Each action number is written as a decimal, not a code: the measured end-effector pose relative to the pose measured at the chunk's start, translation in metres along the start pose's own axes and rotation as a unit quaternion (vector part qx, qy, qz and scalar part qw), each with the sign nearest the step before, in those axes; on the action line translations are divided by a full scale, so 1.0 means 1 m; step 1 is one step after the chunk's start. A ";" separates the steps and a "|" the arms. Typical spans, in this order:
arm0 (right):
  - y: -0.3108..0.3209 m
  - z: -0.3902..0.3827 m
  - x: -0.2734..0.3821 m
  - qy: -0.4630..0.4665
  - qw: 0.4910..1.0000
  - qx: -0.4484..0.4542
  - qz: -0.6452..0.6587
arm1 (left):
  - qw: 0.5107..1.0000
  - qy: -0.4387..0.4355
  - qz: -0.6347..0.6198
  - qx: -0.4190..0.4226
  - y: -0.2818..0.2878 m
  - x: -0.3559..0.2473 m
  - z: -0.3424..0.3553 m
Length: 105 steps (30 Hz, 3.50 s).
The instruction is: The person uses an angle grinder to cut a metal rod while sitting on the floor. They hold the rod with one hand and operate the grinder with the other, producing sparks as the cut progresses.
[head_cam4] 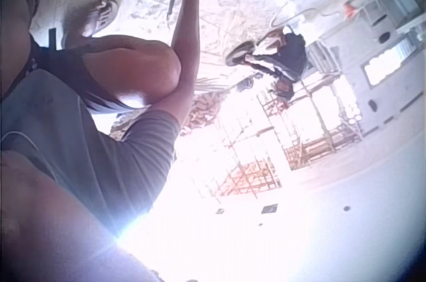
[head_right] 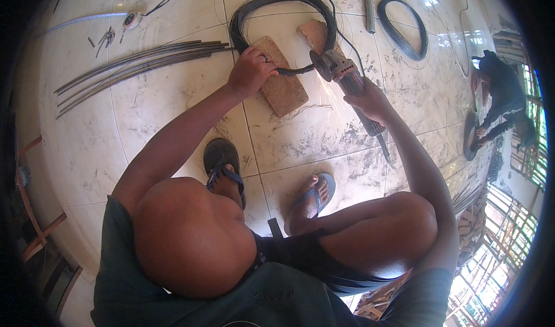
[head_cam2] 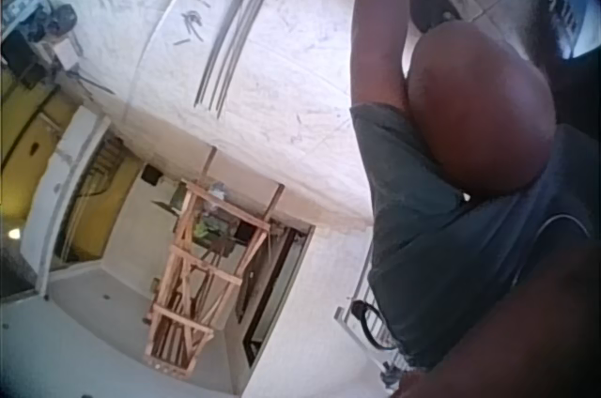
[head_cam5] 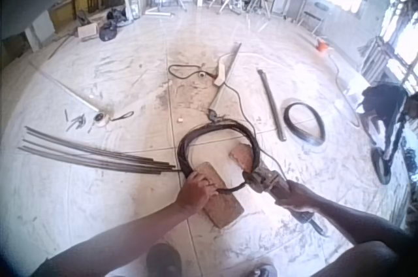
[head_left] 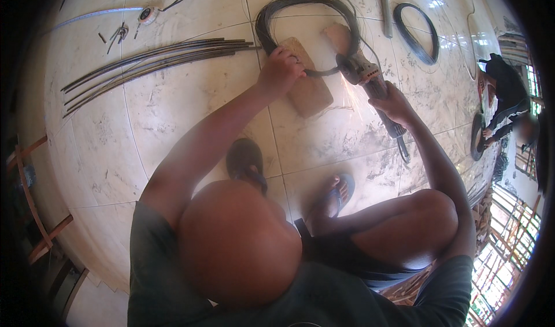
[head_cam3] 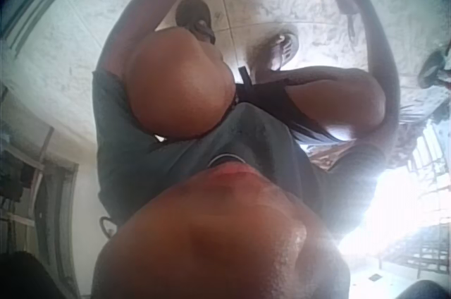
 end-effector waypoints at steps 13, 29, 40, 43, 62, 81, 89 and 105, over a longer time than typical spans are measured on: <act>-0.003 -0.001 -0.007 0.005 1.000 -0.008 0.007 | 1.000 0.003 -0.006 -0.016 -0.003 0.000 -0.001; -0.003 -0.005 -0.010 -0.011 1.000 -0.004 0.020 | 1.000 0.016 0.001 0.015 -0.002 -0.002 0.002; -0.003 -0.004 0.000 -0.012 1.000 -0.002 0.013 | 1.000 0.007 0.003 0.002 -0.002 0.000 0.000; -0.004 -0.005 -0.003 -0.004 1.000 -0.006 0.023 | 1.000 0.005 0.004 0.001 -0.003 0.000 0.001; -0.003 -0.004 0.000 0.004 1.000 -0.005 -0.003 | 1.000 -0.001 0.011 -0.001 -0.004 0.001 0.001; -0.004 -0.002 -0.006 -0.001 1.000 -0.011 -0.017 | 1.000 -0.001 0.008 -0.011 -0.004 0.001 0.001; -0.005 -0.004 -0.011 -0.010 1.000 -0.011 0.011 | 1.000 -0.006 -0.002 -0.014 -0.005 0.000 0.002; -0.004 -0.005 -0.005 0.001 0.999 -0.004 0.033 | 1.000 0.003 0.009 -0.005 -0.005 0.001 0.000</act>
Point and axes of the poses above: each hand's wrist, its own z-axis towards the middle knuckle, its own y-axis out of the back of the hand, x = y × z, the point moved 3 cm from there along z, towards the middle knuckle, and after that the axes turned 15 degrees about y, right-handed, at the moved point
